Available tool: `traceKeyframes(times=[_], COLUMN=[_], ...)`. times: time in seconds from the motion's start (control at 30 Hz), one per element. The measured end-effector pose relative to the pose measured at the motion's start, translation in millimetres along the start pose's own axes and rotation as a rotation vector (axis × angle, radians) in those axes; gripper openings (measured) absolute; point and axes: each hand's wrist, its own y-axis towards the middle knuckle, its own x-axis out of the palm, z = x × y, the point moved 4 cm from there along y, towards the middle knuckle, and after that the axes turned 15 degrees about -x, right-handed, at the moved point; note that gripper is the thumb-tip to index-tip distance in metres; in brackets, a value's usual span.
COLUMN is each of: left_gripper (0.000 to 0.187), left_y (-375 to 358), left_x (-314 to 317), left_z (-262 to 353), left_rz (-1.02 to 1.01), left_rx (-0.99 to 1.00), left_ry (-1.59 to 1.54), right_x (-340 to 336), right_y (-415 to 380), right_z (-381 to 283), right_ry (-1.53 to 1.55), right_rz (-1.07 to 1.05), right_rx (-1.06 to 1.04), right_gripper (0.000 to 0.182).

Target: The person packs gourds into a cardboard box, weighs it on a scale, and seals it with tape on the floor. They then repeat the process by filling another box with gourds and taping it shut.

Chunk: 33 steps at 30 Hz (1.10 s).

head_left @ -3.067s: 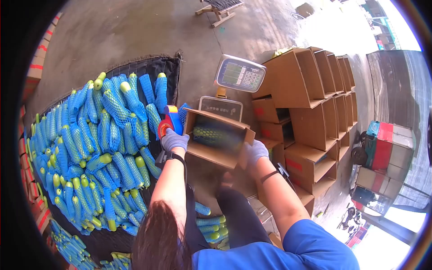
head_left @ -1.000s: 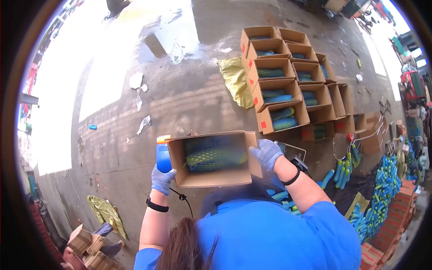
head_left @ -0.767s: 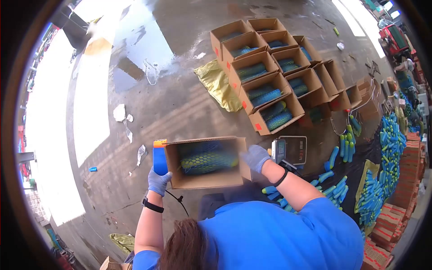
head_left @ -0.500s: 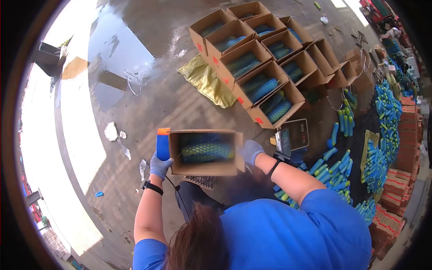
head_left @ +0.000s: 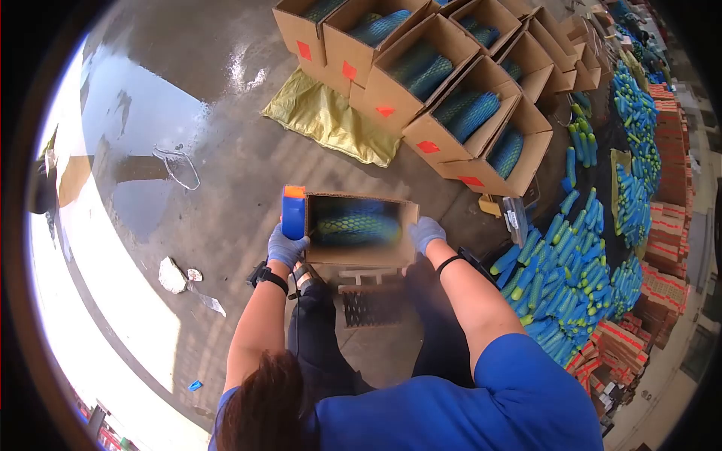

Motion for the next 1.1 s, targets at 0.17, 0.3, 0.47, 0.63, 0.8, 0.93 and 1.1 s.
traceKeyframes(times=[0.17,0.3,0.47,0.63,0.8,0.93,1.1], left_gripper=[0.045,0.045,0.041,0.056,0.069,0.077,0.072], left_y=[77,123,168,190,189,179,164], left_x=[37,73,86,17,-15,-6,13], left_z=[-31,-49,-52,2,71,91,86], left_rz=[-0.045,-0.08,-0.217,-0.187,-0.029,-0.148,-0.273], left_rx=[-0.084,-0.08,-0.17,-0.108,0.19,0.283,0.216], left_ry=[-0.045,-0.081,-0.273,-0.65,-0.811,-0.938,-1.009], right_x=[40,41,54,68,239,328,326], right_y=[88,135,185,129,112,79,88], right_z=[20,29,52,8,-18,-80,-93], right_ry=[-0.032,-0.198,-0.14,-0.439,-0.518,-0.737,-0.843], right_rz=[-0.012,-0.047,0.027,-1.241,-1.468,-1.325,-1.212], right_rx=[0.008,-0.087,-0.088,-0.038,-0.961,-1.039,-0.943], right_gripper=[0.047,0.048,0.052,0.055,0.065,0.064,0.062])
